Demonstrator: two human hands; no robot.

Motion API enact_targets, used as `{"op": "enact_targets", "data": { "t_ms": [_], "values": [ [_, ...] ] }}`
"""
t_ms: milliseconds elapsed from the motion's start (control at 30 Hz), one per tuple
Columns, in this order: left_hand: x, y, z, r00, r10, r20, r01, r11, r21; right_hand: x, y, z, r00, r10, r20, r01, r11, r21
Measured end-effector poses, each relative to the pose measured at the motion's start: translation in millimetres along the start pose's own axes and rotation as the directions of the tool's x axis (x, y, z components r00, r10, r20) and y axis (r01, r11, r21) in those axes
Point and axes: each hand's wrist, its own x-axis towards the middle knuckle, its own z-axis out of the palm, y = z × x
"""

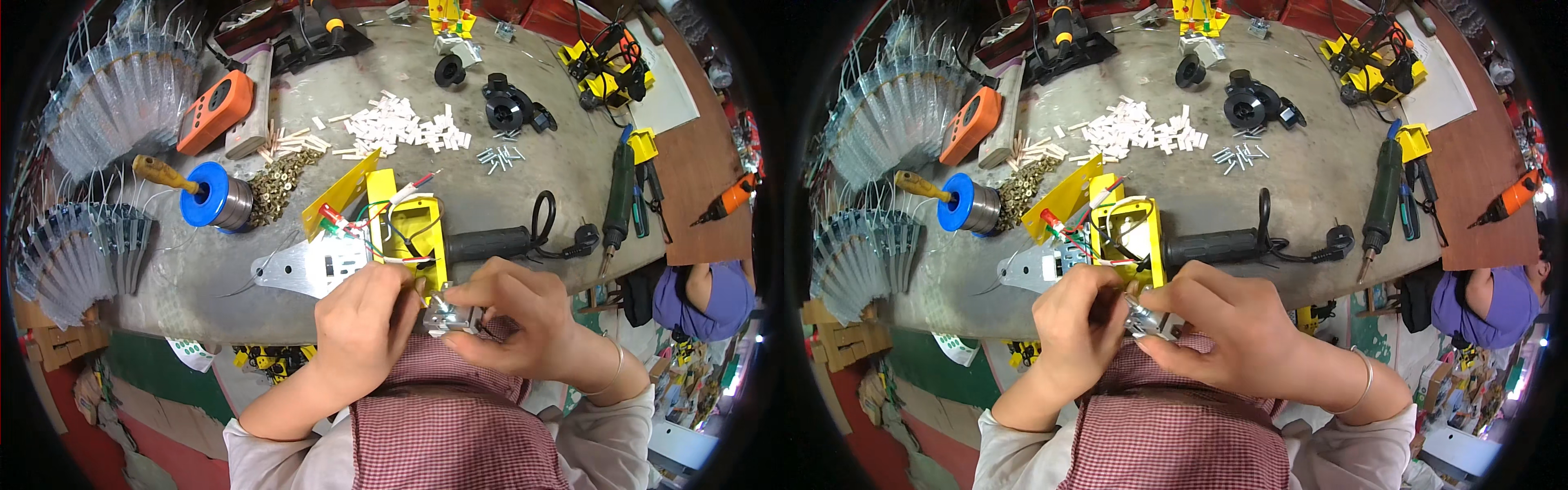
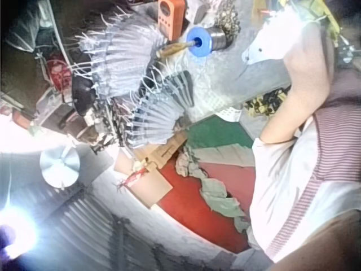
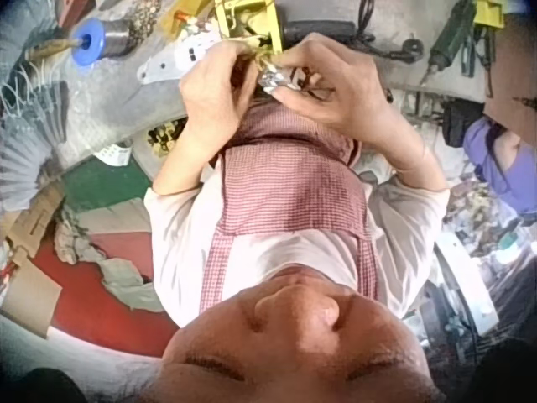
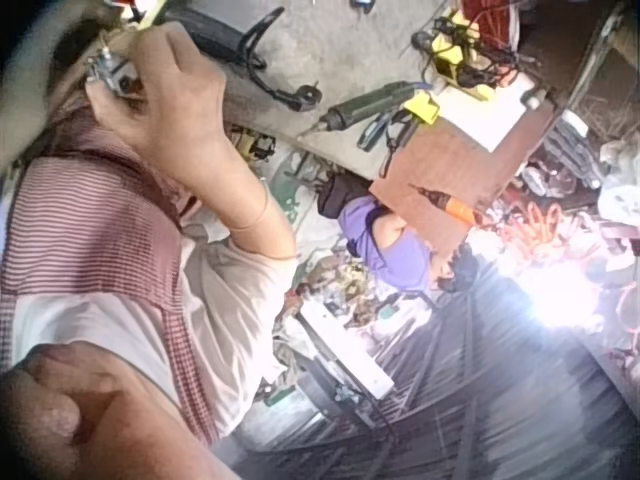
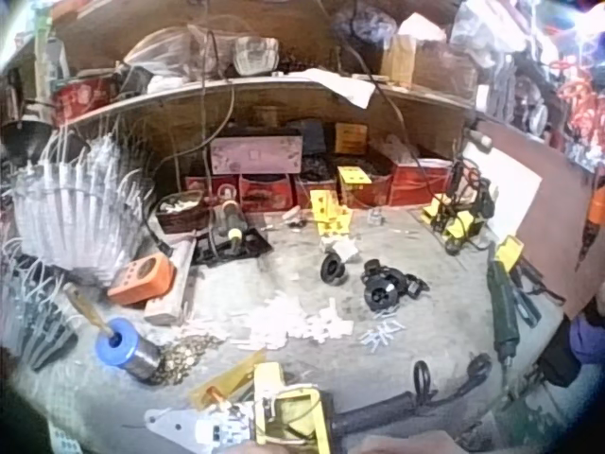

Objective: Assembling electrical components and soldering wires into a yellow control box at a workbench.

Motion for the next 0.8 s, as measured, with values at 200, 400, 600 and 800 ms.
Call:
{"op": "enact_targets", "data": {
  "t_ms": [200,400,600,800],
  "values": [
    [2,2,-3,0.998,-0.002,0.058,0.001,1.000,0.029,-3,-5,-1,0.986,0.165,0.021,-0.167,0.983,0.080],
    [-3,-11,-16,0.966,0.146,0.214,-0.147,0.989,-0.008,2,-3,1,0.970,0.222,0.098,-0.235,0.960,0.149],
    [16,-5,-28,0.897,0.112,0.428,-0.181,0.975,0.125,10,-3,1,0.968,0.237,0.082,-0.244,0.966,0.084],
    [16,-3,-38,0.912,-0.023,0.410,-0.020,0.995,0.099,16,8,23,0.991,0.133,-0.025,-0.134,0.989,-0.057]
  ]
}}
